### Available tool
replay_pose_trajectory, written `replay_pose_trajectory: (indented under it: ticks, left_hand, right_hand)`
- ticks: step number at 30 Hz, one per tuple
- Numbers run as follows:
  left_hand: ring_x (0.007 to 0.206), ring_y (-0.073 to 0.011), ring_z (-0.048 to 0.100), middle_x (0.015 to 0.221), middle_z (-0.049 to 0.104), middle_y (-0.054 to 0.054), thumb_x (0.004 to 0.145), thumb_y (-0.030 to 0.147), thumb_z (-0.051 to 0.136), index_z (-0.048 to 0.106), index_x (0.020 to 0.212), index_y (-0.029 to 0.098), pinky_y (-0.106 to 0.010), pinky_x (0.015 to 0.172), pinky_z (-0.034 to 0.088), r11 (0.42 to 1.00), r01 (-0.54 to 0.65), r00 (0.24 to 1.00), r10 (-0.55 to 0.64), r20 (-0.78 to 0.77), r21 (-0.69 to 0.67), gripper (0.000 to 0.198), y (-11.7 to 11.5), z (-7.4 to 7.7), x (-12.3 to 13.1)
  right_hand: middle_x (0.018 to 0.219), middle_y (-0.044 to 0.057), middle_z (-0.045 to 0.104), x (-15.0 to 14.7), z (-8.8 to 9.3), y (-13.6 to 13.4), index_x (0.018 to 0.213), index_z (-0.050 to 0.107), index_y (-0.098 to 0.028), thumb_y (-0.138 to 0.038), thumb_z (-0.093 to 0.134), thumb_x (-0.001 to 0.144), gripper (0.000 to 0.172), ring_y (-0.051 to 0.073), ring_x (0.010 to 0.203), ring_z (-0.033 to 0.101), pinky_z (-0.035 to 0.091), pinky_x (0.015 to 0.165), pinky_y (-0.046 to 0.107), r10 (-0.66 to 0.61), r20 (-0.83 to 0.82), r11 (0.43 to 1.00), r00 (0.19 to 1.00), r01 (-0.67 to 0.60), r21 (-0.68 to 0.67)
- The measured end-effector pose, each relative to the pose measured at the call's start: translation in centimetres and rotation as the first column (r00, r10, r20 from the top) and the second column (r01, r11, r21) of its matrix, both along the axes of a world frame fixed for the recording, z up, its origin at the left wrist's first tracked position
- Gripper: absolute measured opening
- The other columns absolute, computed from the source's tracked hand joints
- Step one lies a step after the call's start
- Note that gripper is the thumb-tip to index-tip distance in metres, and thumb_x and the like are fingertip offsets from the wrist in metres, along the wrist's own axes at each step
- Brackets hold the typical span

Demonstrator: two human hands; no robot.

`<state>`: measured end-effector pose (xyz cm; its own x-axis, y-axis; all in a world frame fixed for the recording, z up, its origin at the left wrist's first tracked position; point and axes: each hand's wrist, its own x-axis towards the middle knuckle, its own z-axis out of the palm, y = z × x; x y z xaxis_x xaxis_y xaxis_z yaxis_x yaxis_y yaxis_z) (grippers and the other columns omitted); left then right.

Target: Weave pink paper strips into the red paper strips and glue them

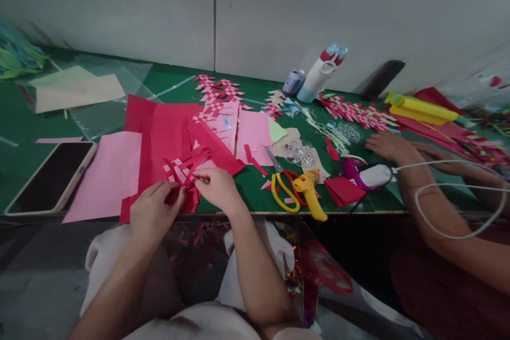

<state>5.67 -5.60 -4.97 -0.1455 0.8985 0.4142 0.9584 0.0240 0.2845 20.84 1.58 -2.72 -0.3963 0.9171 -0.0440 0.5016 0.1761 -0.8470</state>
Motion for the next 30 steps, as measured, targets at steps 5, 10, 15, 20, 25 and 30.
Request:
replay_pose_trajectory:
  ticks: [5, 10, 15, 20, 25, 30]
  left_hand:
    - [0.075, -0.0208, 0.062, 0.081, 0.069, -0.006, 0.083, 0.047, 0.056, 0.068, 0.085, 0.019, -0.029, 0.058, 0.038, 0.999, -0.030, 0.998, 0.031, -0.048, 0.014, 0.030, 0.1, 0.1, 0.2]
    - [0.073, -0.0194, 0.063, 0.081, 0.070, -0.004, 0.085, 0.038, 0.054, 0.067, 0.082, 0.020, -0.028, 0.056, 0.036, 0.997, -0.073, 0.997, 0.073, -0.009, 0.000, 0.022, 0.4, 0.2, 0.5]
    - [0.076, -0.0191, 0.065, 0.084, 0.071, -0.003, 0.085, 0.034, 0.054, 0.067, 0.085, 0.020, -0.027, 0.058, 0.038, 0.996, -0.090, 0.993, 0.091, 0.078, -0.017, 0.019, 0.3, 0.5, 0.4]
    - [0.078, -0.0198, 0.066, 0.086, 0.072, -0.003, 0.085, 0.036, 0.054, 0.067, 0.087, 0.020, -0.027, 0.058, 0.038, 0.994, -0.101, 0.989, 0.105, 0.104, -0.041, 0.021, 0.3, 0.5, 0.3]
    - [0.077, -0.0196, 0.065, 0.086, 0.072, -0.004, 0.085, 0.036, 0.053, 0.067, 0.087, 0.020, -0.028, 0.058, 0.038, 0.995, -0.094, 0.989, 0.097, 0.107, -0.031, 0.022, 0.3, 0.4, 0.2]
    - [0.077, -0.0197, 0.065, 0.086, 0.072, -0.004, 0.084, 0.035, 0.053, 0.067, 0.087, 0.020, -0.028, 0.059, 0.039, 0.995, -0.093, 0.990, 0.095, 0.104, -0.030, 0.021, 0.3, 0.4, 0.2]
  right_hand:
    - [0.098, 0.005, 0.074, -0.5, -0.4, -0.3, 0.106, 0.073, -0.021, -0.017, 0.055, 0.078, 0.034, 0.017, 0.083, 0.067, 0.051, 0.077, 0.028, 0.053, -0.062, 0.999, 0.997, -0.053, 0.001]
    - [0.097, 0.002, 0.074, -0.6, 0.1, -0.6, 0.109, 0.071, -0.025, -0.016, 0.053, 0.080, 0.036, 0.015, 0.080, 0.066, 0.049, 0.074, 0.026, 0.114, -0.058, 0.993, 0.992, -0.114, 0.011]
    - [0.081, 0.002, 0.073, -0.4, 0.5, -0.6, 0.108, 0.072, -0.022, -0.027, 0.066, 0.075, 0.034, 0.014, 0.068, 0.061, 0.044, 0.064, 0.024, 0.059, 0.111, 0.995, 0.992, -0.067, 0.071]
    - [0.086, 0.001, 0.074, -0.4, 0.1, -0.3, 0.106, 0.073, -0.028, -0.030, 0.067, 0.077, 0.029, 0.016, 0.073, 0.064, 0.045, 0.066, 0.025, 0.108, 0.154, 0.987, 0.982, -0.125, 0.105]
    - [0.099, 0.003, 0.074, -0.5, -0.4, 0.1, 0.100, 0.075, -0.028, -0.031, 0.066, 0.080, 0.022, 0.021, 0.089, 0.067, 0.048, 0.077, 0.029, 0.120, 0.151, 0.980, 0.981, -0.141, 0.142]
    - [0.098, 0.002, 0.074, -0.5, -0.6, 0.3, 0.094, 0.076, -0.028, -0.029, 0.062, 0.085, 0.017, 0.021, 0.093, 0.066, 0.046, 0.081, 0.029, 0.135, 0.107, 0.966, 0.985, -0.156, 0.208]
